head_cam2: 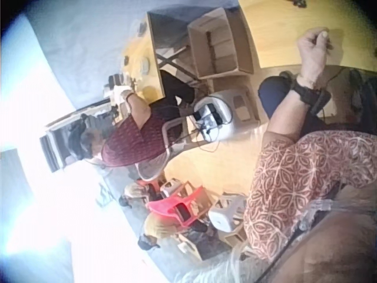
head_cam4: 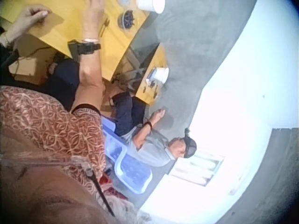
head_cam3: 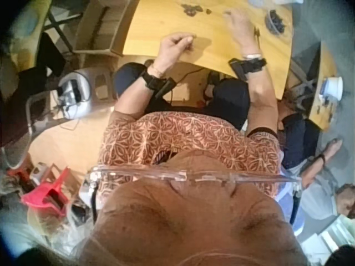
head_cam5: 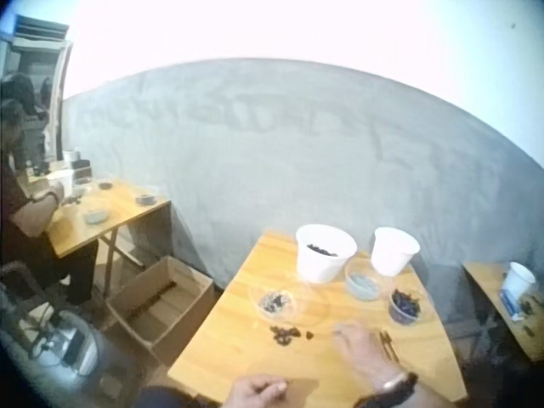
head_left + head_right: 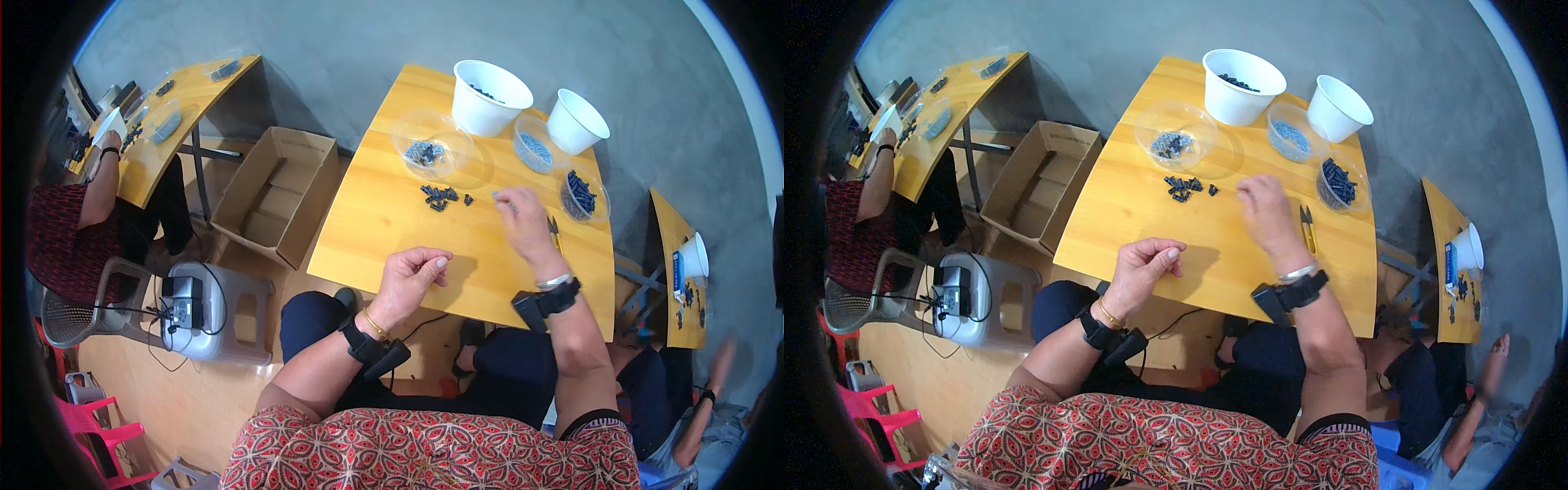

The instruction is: Manually inserting small blue plastic pins into black plastic housings using fingers and pliers.

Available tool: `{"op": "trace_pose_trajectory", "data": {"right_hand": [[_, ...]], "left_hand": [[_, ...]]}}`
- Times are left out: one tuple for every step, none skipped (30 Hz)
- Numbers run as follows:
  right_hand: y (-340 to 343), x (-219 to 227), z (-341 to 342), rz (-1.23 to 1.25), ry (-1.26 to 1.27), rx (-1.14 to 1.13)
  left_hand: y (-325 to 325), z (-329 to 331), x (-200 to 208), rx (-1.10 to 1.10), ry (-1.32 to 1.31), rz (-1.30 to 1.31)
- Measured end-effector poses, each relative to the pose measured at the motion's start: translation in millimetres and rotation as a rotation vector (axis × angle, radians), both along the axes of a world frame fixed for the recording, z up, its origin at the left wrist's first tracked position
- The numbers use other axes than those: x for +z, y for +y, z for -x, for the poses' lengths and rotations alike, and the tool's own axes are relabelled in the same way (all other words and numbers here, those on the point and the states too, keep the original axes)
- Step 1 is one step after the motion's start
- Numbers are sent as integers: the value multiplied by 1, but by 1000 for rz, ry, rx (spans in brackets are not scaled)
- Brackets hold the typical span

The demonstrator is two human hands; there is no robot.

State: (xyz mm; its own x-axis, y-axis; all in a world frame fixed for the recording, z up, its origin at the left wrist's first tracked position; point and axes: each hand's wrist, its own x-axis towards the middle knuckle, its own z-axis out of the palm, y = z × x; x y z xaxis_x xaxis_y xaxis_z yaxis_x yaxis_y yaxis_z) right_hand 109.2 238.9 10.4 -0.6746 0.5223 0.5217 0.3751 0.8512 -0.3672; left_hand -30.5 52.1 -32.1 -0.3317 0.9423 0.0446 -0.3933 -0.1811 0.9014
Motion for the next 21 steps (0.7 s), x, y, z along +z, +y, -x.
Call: {"op": "trace_pose_trajectory", "data": {"right_hand": [[-5, -5, 11, -27, -25, 15], [-6, -7, 17, -25, -26, 16], [-4, -9, 23, -35, -52, 16], [-2, -11, 28, -44, -80, 17], [2, -11, 30, -44, -82, 20], [6, -11, 32, -35, -104, 20], [7, -11, 34, -27, -125, 19], [5, -10, 39, -25, -127, 27], [1, -8, 44, -10, -131, 79], [-4, -6, 49, 4, -136, 130], [-8, -6, 54, 5, -137, 135], [-12, -7, 59, -34, -139, 155], [-14, -7, 62, -73, -140, 176], [-16, -7, 64, -73, -142, 179], [-17, -7, 65, -105, -141, 167], [-17, -6, 66, -138, -139, 155], [-18, -6, 67, -137, -140, 158], [-18, -5, 68, -142, -155, 173], [-19, -5, 69, -147, -169, 187], [-19, -5, 69, -147, -171, 187], [-19, -5, 71, -150, -158, 205]], "left_hand": [[0, 2, 0, 1, 3, 0], [-1, 2, 1, 34, 17, -9], [-2, 3, 2, 67, 32, -17], [-3, 6, 2, 69, 31, -14], [-2, 10, 4, 82, 26, -7], [-1, 12, 4, 94, 22, 0], [-1, 13, 4, 98, 18, 0], [-2, 15, 2, 115, 15, 3], [-2, 16, 1, 131, 12, 7], [-2, 17, 1, 137, 10, 9], [-2, 17, 2, 138, 6, 8], [-3, 18, 2, 137, 3, 8], [-3, 19, 2, 141, 2, 9], [-3, 20, 2, 153, -9, 3], [-3, 20, 3, 165, -19, -4], [-3, 21, 2, 167, -21, -4], [-4, 22, 2, 191, 7, -8], [-4, 23, 2, 215, 35, -12], [-5, 24, 2, 218, 34, -10], [-5, 24, 3, 218, 44, 1], [-4, 25, 3, 218, 54, 12]]}}
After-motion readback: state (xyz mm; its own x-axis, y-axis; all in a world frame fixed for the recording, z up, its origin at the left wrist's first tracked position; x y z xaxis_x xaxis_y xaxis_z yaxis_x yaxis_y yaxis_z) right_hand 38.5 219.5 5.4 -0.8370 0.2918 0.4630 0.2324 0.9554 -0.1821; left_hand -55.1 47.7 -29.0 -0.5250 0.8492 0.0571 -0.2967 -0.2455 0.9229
